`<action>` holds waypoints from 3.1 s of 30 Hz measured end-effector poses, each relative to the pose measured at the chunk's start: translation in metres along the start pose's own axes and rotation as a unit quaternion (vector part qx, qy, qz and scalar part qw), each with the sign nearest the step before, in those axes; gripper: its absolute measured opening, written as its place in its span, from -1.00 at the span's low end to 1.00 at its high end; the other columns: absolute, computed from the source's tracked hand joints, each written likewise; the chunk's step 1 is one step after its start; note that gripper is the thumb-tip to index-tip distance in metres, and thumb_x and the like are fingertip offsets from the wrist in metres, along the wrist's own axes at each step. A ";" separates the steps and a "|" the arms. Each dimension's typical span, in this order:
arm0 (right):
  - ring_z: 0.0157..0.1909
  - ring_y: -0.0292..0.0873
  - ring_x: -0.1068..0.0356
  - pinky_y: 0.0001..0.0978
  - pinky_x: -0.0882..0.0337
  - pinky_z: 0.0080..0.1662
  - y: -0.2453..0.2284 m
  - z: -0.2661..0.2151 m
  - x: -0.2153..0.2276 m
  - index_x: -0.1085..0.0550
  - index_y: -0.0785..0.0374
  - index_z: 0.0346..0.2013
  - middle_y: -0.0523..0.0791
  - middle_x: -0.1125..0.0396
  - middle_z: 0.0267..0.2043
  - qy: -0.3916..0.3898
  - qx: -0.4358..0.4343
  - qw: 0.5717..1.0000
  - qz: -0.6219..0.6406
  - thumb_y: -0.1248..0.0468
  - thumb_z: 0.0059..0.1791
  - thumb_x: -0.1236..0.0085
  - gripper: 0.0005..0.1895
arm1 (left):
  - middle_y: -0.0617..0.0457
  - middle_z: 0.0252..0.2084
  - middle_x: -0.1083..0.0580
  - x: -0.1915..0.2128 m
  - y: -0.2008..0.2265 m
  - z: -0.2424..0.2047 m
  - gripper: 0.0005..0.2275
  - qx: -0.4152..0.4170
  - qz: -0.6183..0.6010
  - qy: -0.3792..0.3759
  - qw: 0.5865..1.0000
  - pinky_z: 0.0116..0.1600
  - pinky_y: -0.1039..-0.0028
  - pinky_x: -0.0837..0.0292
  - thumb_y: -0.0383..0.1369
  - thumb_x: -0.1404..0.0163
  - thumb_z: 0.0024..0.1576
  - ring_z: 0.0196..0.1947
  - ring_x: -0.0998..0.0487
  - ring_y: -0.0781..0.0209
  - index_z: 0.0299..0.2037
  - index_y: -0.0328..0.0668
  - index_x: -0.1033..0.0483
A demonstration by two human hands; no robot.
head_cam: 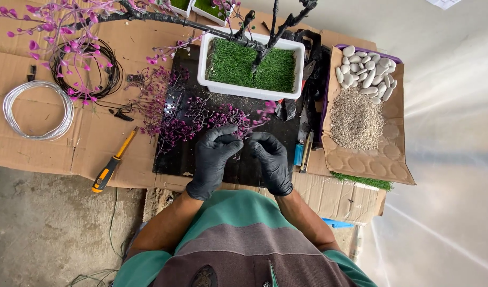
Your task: The person assembles artificial plants by attaching purple flower branches to a black tree structure in a white rectangular pot filled with green moss. They repeatedly pick up small purple branches from the table, insert them into the tree, and adjust their placement to create a fuller appearance.
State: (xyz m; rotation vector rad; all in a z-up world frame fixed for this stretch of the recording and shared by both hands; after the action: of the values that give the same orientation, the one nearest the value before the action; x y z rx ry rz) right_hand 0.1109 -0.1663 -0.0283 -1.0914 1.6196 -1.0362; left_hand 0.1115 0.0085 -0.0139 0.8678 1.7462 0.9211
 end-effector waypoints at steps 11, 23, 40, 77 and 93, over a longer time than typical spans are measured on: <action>-0.49 -0.22 -0.31 -0.39 -0.39 -0.26 -0.045 0.031 0.004 -0.58 0.35 -0.41 0.00 -0.34 -0.58 0.033 0.043 0.996 0.076 0.39 -0.05 -0.38 -0.89 | -0.19 -0.20 -0.66 -0.051 0.047 -0.003 -0.74 -0.077 0.062 -0.065 0.993 0.00 0.32 -0.65 -0.61 -0.27 0.06 -0.10 -0.70 0.09 -0.04 -0.28 -0.66; -0.47 -0.22 -0.34 -0.37 -0.41 -0.22 -0.069 0.025 -0.011 -0.56 0.37 -0.42 0.04 -0.37 -0.59 0.009 0.053 0.998 0.017 0.40 -0.05 -0.38 -0.88 | -0.13 -0.23 -0.66 -0.048 0.030 0.003 -0.86 -0.083 0.078 -0.076 0.991 0.07 0.28 -0.58 -0.51 -0.28 0.09 -0.04 -0.66 0.13 -0.16 -0.22 -0.71; -0.19 -0.22 -0.44 -0.23 -0.47 0.00 -0.081 0.017 -0.017 -0.59 0.32 -0.32 0.00 -0.51 -0.39 -0.027 0.073 0.996 -0.049 0.40 -0.07 -0.40 -0.89 | -0.01 -0.44 -0.60 -0.054 0.041 0.004 -0.91 -0.071 0.052 -0.058 0.994 -0.07 0.41 -0.53 -0.56 -0.30 0.03 -0.23 -0.58 0.34 -0.30 -0.26 -0.70; -0.49 -0.16 -0.47 -0.32 -0.50 -0.30 -0.150 0.026 -0.029 -0.58 0.35 -0.29 0.03 -0.45 -0.54 -0.084 0.192 0.965 -0.155 0.42 -0.03 -0.36 -0.91 | -0.05 -0.13 -0.65 -0.080 0.096 0.003 -0.82 -0.165 0.055 -0.110 0.979 0.06 0.40 -0.51 -0.41 -0.28 0.11 -0.09 -0.61 0.27 -0.10 -0.17 -0.69; -0.42 0.00 -0.58 -0.35 -0.59 -0.40 -0.223 0.050 -0.078 -0.53 0.46 -0.31 0.17 -0.47 -0.45 -0.158 0.207 0.963 -0.070 0.48 -0.09 -0.43 -0.82 | -0.04 -0.25 -0.65 -0.108 0.120 0.044 -0.87 -0.047 -0.095 -0.120 0.987 -0.16 0.59 -0.56 -0.44 -0.31 0.06 -0.27 -0.64 0.31 -0.21 -0.22 -0.70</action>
State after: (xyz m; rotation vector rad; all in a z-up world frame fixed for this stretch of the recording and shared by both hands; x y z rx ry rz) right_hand 0.2197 -0.1577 0.1874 -1.0301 1.0252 -1.1626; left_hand 0.2033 -0.0199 0.1233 0.7048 1.5348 0.7350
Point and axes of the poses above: each hand's wrist, its own z-axis towards the middle knuckle, its own x-axis out of the back of the hand, y = z × x, the point moved 10 cm from there along z, towards the middle knuckle
